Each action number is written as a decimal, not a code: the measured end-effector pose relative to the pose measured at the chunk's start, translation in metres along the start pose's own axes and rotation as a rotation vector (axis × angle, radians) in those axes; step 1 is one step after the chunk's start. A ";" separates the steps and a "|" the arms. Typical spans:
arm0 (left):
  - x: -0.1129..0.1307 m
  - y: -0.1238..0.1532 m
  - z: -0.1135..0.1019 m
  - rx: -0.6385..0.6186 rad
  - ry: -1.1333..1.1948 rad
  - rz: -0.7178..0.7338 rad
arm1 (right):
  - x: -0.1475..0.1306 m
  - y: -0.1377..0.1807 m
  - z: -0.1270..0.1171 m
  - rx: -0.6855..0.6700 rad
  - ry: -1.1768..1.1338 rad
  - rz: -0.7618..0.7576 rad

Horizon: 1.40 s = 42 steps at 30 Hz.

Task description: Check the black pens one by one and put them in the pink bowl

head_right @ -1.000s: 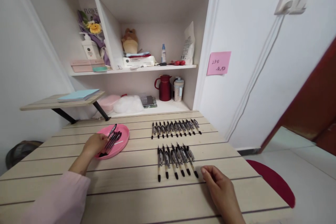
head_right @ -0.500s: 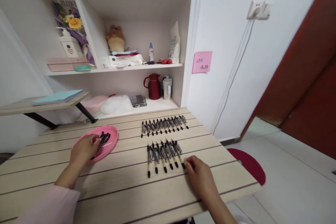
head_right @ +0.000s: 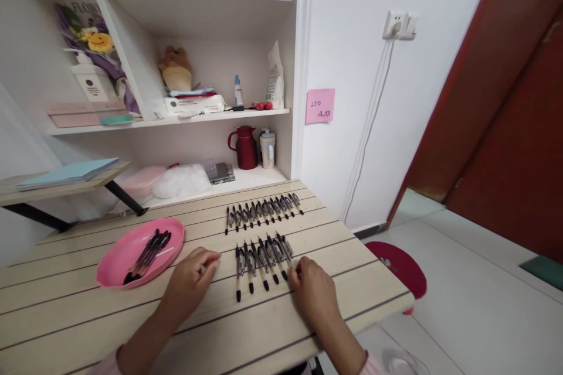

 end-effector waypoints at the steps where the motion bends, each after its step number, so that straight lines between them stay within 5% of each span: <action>1: 0.003 -0.002 0.012 -0.039 0.098 -0.002 | -0.001 0.002 -0.002 0.013 -0.043 -0.007; 7: 0.005 -0.006 0.106 -0.266 1.070 -0.224 | -0.051 0.027 -0.003 0.003 -0.434 -0.273; 12: 0.004 0.001 0.127 -0.216 1.453 -0.277 | -0.067 0.027 0.002 -0.111 -0.481 -0.372; 18: -0.002 0.011 0.130 -0.284 1.407 -0.346 | -0.007 -0.021 -0.013 0.048 -0.140 -0.037; 31: 0.001 0.011 0.135 -0.360 1.298 -0.288 | -0.003 -0.028 0.003 0.018 -0.083 -0.055; 35: 0.007 0.011 0.139 -0.437 1.221 -0.228 | 0.005 -0.018 -0.009 0.054 -0.335 -0.086; 42: 0.017 0.013 0.132 -0.457 1.059 -0.151 | -0.026 -0.007 -0.005 -0.198 -1.334 -0.117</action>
Point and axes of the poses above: each hand's wrist, its own y-axis away from the middle knuckle, its own z-axis out of the palm, x = y × z, the point moved 9 cm from there along -y, towards the middle knuckle, and after that the axes turned 15 degrees about -x, right-handed, at the moved point
